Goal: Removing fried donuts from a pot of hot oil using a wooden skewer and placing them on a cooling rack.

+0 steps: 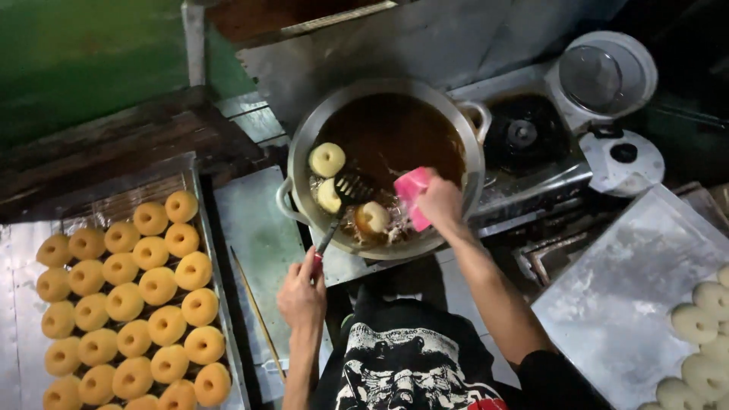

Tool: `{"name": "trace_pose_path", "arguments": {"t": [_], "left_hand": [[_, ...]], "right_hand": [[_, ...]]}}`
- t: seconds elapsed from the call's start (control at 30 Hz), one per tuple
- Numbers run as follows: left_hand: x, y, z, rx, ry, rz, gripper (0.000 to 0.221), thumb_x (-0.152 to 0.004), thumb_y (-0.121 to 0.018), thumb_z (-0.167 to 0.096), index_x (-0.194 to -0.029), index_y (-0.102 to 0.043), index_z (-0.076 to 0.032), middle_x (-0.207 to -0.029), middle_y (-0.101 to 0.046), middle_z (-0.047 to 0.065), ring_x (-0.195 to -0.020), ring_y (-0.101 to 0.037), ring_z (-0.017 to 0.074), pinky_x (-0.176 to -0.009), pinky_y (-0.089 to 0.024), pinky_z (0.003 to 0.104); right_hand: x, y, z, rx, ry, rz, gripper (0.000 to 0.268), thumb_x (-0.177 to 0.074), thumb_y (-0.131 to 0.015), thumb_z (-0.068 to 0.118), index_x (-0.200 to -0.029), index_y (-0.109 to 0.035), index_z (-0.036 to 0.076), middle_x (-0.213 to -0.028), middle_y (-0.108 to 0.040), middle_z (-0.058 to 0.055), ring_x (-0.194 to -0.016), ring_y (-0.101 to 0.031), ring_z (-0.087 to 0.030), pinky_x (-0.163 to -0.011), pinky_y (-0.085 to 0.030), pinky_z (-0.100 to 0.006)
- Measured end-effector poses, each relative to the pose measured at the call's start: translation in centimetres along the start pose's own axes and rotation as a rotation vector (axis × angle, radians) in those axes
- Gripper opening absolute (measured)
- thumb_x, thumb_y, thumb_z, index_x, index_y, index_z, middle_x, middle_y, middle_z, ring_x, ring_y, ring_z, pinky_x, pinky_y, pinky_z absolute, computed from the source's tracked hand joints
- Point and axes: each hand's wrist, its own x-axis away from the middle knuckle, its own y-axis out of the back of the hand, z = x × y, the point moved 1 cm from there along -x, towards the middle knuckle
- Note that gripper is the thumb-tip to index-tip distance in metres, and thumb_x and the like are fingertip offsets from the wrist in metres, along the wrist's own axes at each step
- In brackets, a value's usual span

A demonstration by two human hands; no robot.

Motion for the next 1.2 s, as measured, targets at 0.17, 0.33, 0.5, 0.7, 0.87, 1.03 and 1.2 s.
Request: {"name": "trace_pose_path", "arguments": {"t": [0.17, 0.33, 0.5, 0.7, 0.87, 1.03, 1.2], "left_hand": [[-0.2, 0.2, -0.7, 0.117, -0.102, 0.272, 0.028, -0.102, -0.058, -0.043, -0.127, -0.067, -0.038, -0.088, -0.067, -0.001, -0.061, -0.062, 0.0275, -0.043, -0.04, 0.043], [0.6, 0.6, 2.4, -0.06, -0.015, 0.308, 0.034, -0.099, -0.064, -0.043, -0.131, -0.065, -0.054, -0.103, -0.07, -0.014, -0.076, -0.071, 0.0203, -0.054, -0.05, 0.04], [1.4, -0.7, 7.4, -0.035, -0.274, 0.036, 0.026, -0.106, -0.073, -0.03, -0.131, -0.076, -0.037, -0.093, -0.066, 0.0, -0.065, -0.062, 0.0281, -0.054, -0.045, 0.043], [0.3, -6.1, 5.9, 0.375, -0.443, -0.005, 0.027, -0.109, -0.081, -0.003, -0.136, -0.079, 0.001, -0.081, -0.052, 0.021, -0.07, -0.053, 0.0334, -0.07, -0.05, 0.043], [2.3, -2.2, -6.4, 0.437, -0.578, 0.073, 0.036, -0.11, -0.074, -0.016, -0.145, -0.074, -0.005, -0.084, -0.059, 0.018, -0.069, -0.059, 0.0326, -0.072, -0.053, 0.044], [6.2, 0.3, -14.4, 0.476, -0.61, 0.011, 0.024, -0.101, -0.086, -0.007, -0.124, -0.082, -0.001, -0.092, -0.069, 0.017, -0.073, -0.066, 0.0283, -0.063, -0.053, 0.04], [8.5, -0.7, -15.4, 0.486, -0.624, -0.055, 0.023, -0.099, -0.089, -0.002, -0.12, -0.081, -0.001, -0.084, -0.065, 0.019, -0.071, -0.064, 0.0308, -0.065, -0.055, 0.041]], "right_hand": [[-0.1, 7.6, -9.7, -0.08, -0.06, -0.179, 0.043, -0.086, -0.052, 0.007, -0.128, -0.058, 0.015, -0.095, -0.073, -0.026, -0.092, -0.067, -0.054, -0.081, -0.049, -0.062], [8.9, 12.6, -24.5, 0.056, -0.326, -0.637, 0.032, -0.1, -0.057, 0.025, -0.131, -0.061, 0.021, -0.086, -0.071, -0.027, -0.083, -0.065, -0.057, -0.07, -0.049, -0.065], [17.4, 7.6, -36.6, 0.328, -0.643, -0.342, 0.041, -0.093, -0.052, 0.028, -0.131, -0.062, 0.017, -0.088, -0.075, -0.016, -0.08, -0.073, -0.044, -0.066, -0.056, -0.055], [22.8, 2.2, -44.9, -0.519, -0.905, -0.647, 0.028, -0.082, -0.044, 0.024, -0.106, -0.055, 0.013, -0.087, -0.065, -0.012, -0.082, -0.06, -0.033, -0.067, -0.049, -0.048], [23.9, 2.3, -47.2, -1.403, -1.254, -1.324, 0.048, -0.067, -0.062, -0.001, -0.114, -0.07, 0.006, -0.101, -0.073, -0.006, -0.085, -0.072, -0.022, -0.05, -0.056, -0.037], [21.5, 4.0, -46.3, -1.504, -1.472, -1.457, 0.056, -0.071, -0.064, -0.001, -0.127, -0.064, 0.004, -0.111, -0.074, -0.012, -0.09, -0.074, -0.03, -0.056, -0.063, -0.044], [17.8, -0.6, -57.5, -1.634, -1.509, -1.479, 0.067, -0.074, -0.073, 0.019, -0.139, -0.057, 0.019, -0.119, -0.072, -0.005, -0.091, -0.071, -0.026, -0.066, -0.06, -0.04]]}}
